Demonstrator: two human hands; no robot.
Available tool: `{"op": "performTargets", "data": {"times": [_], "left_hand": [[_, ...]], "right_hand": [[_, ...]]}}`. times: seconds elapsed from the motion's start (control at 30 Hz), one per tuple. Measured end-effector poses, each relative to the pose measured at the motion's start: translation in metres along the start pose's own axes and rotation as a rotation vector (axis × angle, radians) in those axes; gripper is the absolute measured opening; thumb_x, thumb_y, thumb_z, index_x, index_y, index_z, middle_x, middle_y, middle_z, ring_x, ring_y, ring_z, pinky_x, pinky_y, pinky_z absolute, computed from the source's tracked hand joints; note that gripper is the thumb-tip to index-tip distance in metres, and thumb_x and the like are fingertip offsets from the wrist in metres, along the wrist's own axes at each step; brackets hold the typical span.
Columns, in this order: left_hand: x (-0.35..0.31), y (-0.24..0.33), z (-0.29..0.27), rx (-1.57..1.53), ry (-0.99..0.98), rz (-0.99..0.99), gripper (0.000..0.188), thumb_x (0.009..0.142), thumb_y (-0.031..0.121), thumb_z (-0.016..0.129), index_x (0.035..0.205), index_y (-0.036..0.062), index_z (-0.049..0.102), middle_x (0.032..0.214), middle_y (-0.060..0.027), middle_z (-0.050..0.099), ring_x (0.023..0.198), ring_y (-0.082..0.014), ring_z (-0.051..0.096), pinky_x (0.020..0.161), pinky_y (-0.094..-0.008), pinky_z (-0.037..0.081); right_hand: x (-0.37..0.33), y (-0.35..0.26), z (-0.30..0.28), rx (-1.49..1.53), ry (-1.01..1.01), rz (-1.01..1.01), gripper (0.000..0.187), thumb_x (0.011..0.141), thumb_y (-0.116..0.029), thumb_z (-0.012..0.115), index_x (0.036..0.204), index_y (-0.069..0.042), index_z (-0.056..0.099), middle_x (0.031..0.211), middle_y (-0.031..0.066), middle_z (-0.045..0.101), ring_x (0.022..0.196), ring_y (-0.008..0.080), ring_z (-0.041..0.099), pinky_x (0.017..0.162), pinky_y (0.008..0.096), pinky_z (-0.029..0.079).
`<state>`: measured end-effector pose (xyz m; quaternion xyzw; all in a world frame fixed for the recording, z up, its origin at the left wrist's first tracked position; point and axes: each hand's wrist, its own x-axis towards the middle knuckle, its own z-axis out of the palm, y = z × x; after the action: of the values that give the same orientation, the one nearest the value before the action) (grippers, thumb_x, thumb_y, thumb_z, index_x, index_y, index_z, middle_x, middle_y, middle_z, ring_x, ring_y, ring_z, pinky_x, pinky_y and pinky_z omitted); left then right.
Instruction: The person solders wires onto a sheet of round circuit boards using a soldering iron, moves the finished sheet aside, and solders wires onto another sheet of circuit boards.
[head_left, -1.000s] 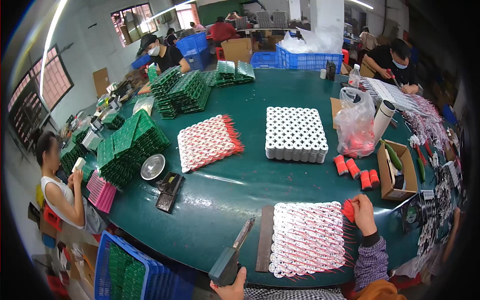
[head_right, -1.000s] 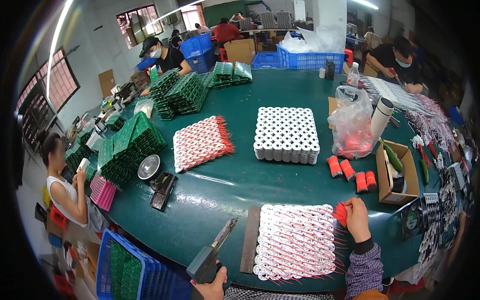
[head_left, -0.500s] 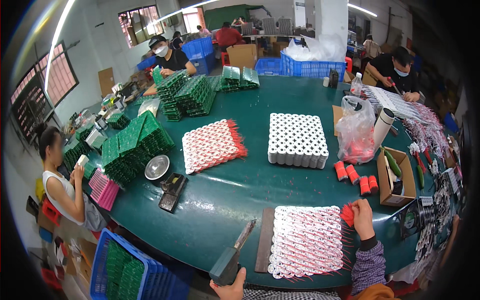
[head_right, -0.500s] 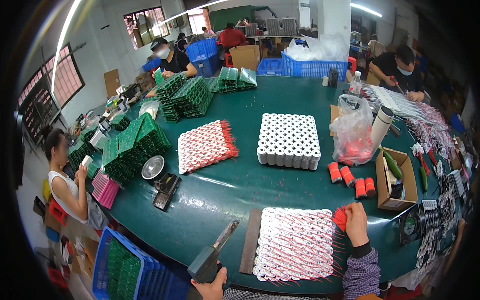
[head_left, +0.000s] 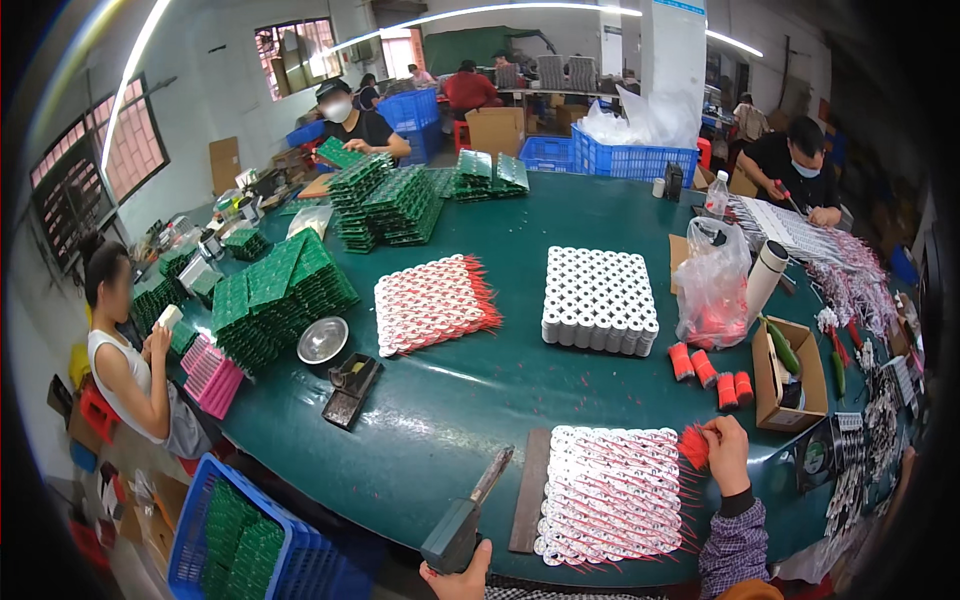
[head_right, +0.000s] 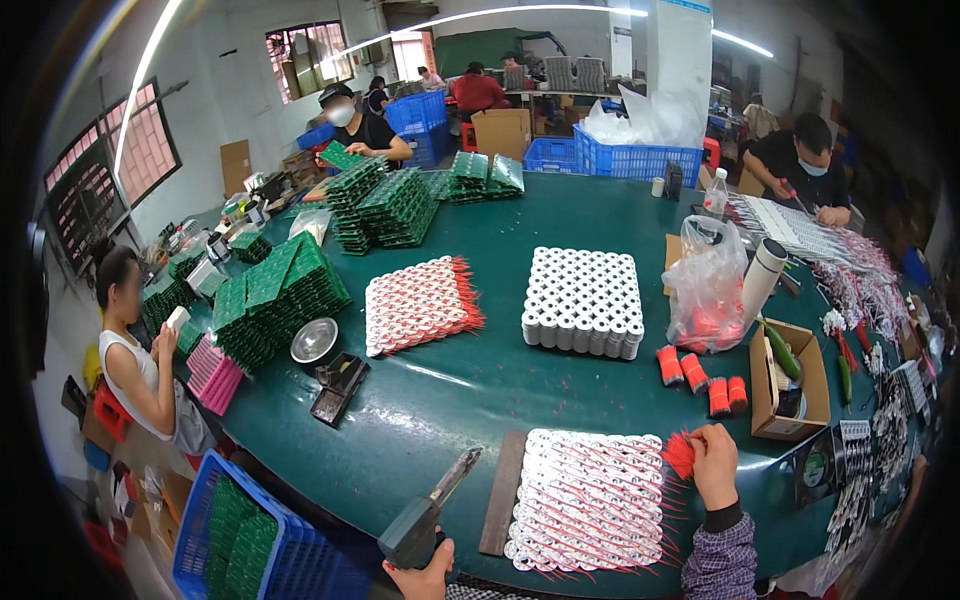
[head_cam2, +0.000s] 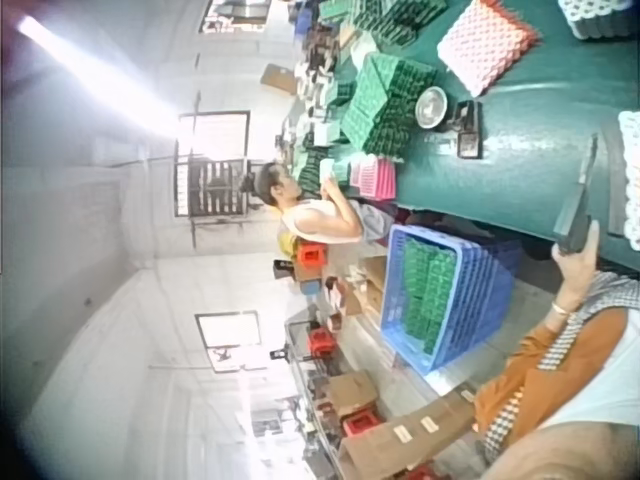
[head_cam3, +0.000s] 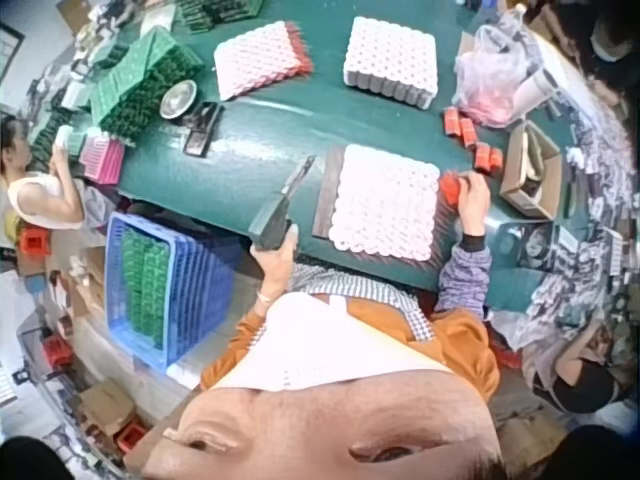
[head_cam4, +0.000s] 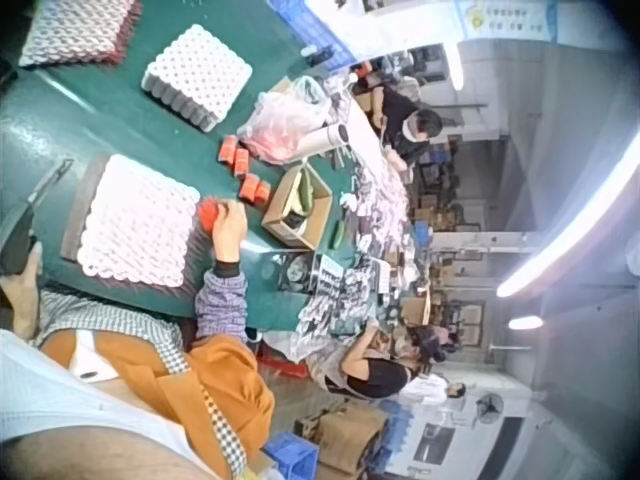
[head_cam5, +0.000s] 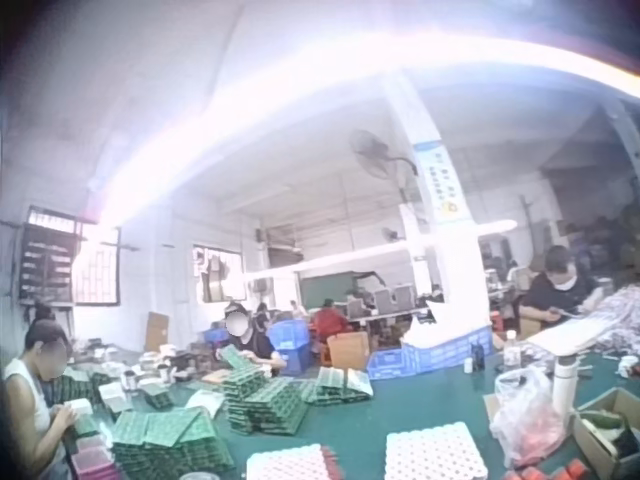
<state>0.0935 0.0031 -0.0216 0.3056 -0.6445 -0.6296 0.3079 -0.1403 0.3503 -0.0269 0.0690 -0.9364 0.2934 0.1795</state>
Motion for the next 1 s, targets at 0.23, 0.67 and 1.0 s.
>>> {"op": "performTargets", "data": {"times": [0.23,0.67,1.0], "left_hand": [[-0.001,-0.008,-0.003,-0.019,-0.005,0.040,0.029,0.082,0.009,0.086,0.103,-0.0034,0.072,0.089,-0.0043,0.073,0.070,-0.0125,0.065,0.066,-0.0299,0.052],[0.010,-0.024,0.006,0.101,-0.112,0.176,0.018,0.084,0.006,0.082,0.096,-0.0011,0.072,0.074,-0.0004,0.067,0.060,-0.0106,0.060,0.059,-0.0288,0.047],[-0.005,0.003,-0.010,-0.139,0.049,-0.189,0.023,0.083,0.000,0.081,0.102,-0.0013,0.068,0.074,-0.0035,0.065,0.058,-0.0118,0.058,0.056,-0.0272,0.046]], "right_hand": [[-0.008,0.008,-0.023,-0.116,0.038,-0.050,0.005,0.081,0.003,0.069,0.084,0.000,0.065,0.083,0.0168,0.059,0.083,0.0377,0.061,0.072,0.0462,0.048],[-0.006,0.034,-0.022,-0.915,-0.157,-0.347,0.004,0.073,-0.005,0.068,0.073,-0.008,0.065,0.082,0.0094,0.060,0.088,0.0289,0.062,0.069,0.0397,0.047],[0.009,0.033,-0.015,-0.895,-0.178,-0.390,0.004,0.074,-0.008,0.068,0.070,-0.009,0.067,0.079,0.0083,0.060,0.085,0.0271,0.063,0.066,0.0393,0.048]]}}
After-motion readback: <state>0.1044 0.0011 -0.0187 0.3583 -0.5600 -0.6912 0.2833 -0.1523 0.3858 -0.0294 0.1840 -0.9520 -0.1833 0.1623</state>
